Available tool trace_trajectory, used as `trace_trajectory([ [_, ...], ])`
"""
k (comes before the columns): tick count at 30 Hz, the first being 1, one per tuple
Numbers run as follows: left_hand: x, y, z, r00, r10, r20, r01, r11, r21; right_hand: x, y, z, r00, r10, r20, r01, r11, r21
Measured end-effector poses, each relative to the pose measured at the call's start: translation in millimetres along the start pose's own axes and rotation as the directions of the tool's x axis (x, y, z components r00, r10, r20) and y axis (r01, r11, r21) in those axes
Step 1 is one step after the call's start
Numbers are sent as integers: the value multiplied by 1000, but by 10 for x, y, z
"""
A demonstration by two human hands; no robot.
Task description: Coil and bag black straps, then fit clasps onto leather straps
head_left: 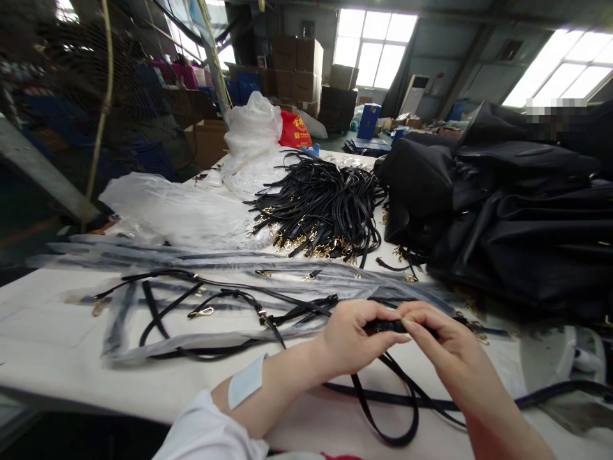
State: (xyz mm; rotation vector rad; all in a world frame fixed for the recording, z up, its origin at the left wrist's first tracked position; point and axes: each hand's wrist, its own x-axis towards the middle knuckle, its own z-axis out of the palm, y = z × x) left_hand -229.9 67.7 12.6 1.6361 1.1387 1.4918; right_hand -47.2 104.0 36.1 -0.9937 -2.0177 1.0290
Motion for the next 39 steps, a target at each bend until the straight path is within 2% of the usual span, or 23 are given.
trace_trajectory([
  [6,27,-27,-9,997,-80,4,80,997,-6,17,79,-180,1000,16,-15,-16,1000,-13],
  [14,30,-39,-22,1000,-8,15,8,1000,-8,10,114,-70,1000,18,-1,-18,1000,0],
  [20,47,-61,-64,995,-30,96,28,999,27,-26,137,-8,1000,-19,-21,19,1000,13],
  [32,50,2,-59,991,-107,86,114,991,-75,-131,151,125,990,-48,-133,57,997,60],
  [39,40,-30,-38,985,-125,119,134,988,-77,-146,254,92,991,-24,-130,36,995,93],
])
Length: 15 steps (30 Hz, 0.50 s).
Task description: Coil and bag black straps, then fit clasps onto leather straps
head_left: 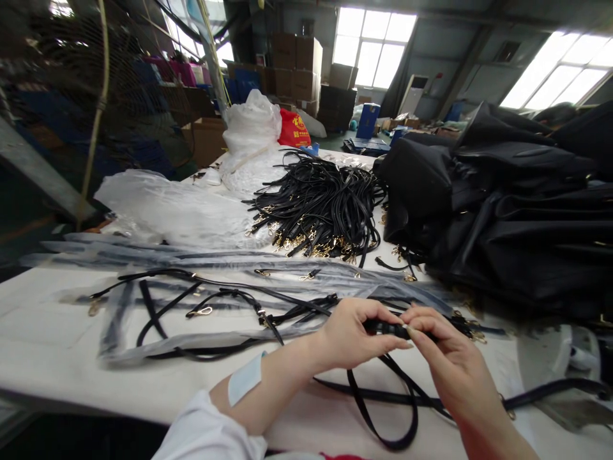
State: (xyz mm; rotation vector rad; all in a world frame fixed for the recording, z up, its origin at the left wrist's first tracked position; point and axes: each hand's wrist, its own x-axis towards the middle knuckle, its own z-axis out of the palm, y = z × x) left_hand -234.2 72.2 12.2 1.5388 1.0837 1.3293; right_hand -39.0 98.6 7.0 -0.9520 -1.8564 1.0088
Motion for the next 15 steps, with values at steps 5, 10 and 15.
trace_trajectory([
  [5,-1,54,-18,999,-23,-48,22,999,-37,40,11,-27,999,43,-11,-41,995,88],
  [10,-19,70,-2,994,-3,-107,-3,998,-58,58,-28,-38,999,-13,-29,15,999,48],
  [15,-27,24,44,995,45,-87,-48,998,-32,53,4,-37,1000,3,-7,-3,1000,25],
])
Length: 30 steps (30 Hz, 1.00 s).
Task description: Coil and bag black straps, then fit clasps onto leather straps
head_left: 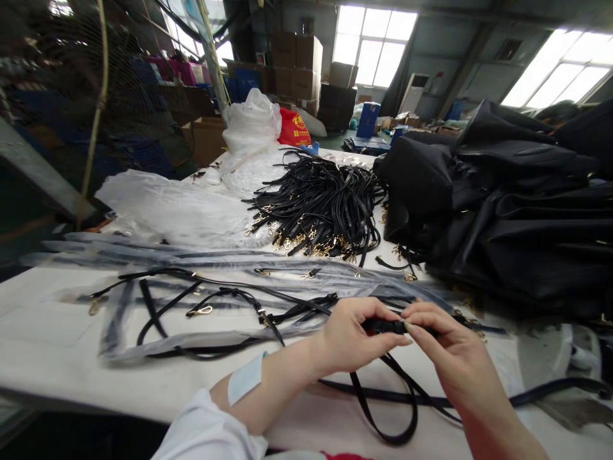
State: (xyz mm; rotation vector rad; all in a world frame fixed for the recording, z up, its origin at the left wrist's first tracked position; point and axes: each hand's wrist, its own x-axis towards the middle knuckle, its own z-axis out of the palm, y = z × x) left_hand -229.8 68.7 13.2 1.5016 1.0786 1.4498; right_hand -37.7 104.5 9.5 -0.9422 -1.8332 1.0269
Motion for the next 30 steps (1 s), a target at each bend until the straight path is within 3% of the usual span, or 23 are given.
trace_trajectory([
  [7,-5,-13,18,998,68,13,-69,997,34,-40,103,60,1000,14,-26,-11,995,102],
  [11,10,-48,26,999,43,19,-44,999,21,-40,95,66,998,-18,-55,24,994,106],
  [17,4,-76,47,999,37,34,-37,999,-8,-29,-91,-24,999,-32,10,33,991,-131],
  [25,-10,-60,58,997,67,28,-69,995,69,20,-25,45,999,-44,13,44,998,-39],
  [30,43,-51,-6,991,19,129,-32,994,105,48,-47,-91,988,-61,144,73,994,-83],
])
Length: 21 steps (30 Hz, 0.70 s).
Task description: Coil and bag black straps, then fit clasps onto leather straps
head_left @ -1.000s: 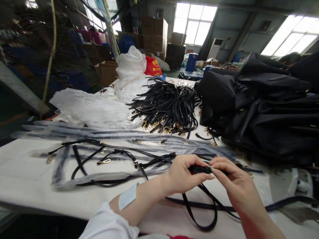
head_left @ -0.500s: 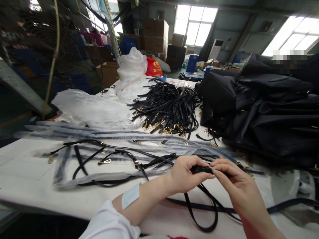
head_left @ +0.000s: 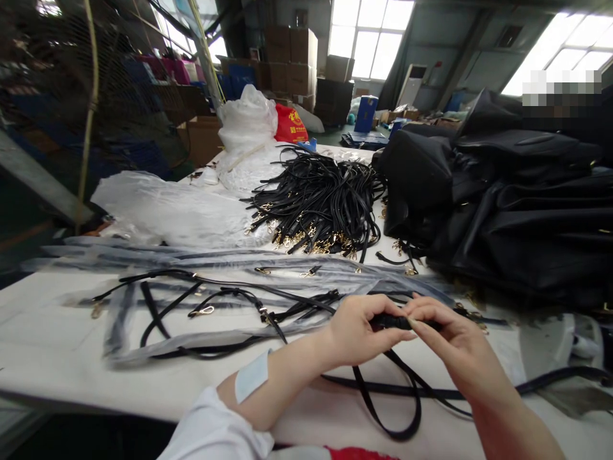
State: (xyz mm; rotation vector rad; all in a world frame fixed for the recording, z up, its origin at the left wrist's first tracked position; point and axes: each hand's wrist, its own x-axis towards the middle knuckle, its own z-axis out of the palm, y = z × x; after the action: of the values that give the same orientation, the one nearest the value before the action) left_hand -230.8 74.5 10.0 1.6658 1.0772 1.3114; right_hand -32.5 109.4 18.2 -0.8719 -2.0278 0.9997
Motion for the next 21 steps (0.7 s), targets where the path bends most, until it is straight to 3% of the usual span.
trace_trajectory([
  [5,8,20,-104,984,-47,169,51,999,-19,-109,-123,-146,989,-143,45,149,906,-397],
  [9,16,31,-76,971,-64,230,79,995,-55,-171,-225,-160,966,-251,53,244,835,-494],
  [13,37,201,11,967,-14,253,-25,988,154,-308,-325,-234,949,-313,-31,240,784,-572],
  [16,-32,407,120,930,-44,366,-61,960,272,-540,-375,-250,972,-231,-42,170,815,-554],
  [21,-402,497,321,850,-214,481,45,940,338,-1087,-272,-150,991,23,131,14,960,-280],
])
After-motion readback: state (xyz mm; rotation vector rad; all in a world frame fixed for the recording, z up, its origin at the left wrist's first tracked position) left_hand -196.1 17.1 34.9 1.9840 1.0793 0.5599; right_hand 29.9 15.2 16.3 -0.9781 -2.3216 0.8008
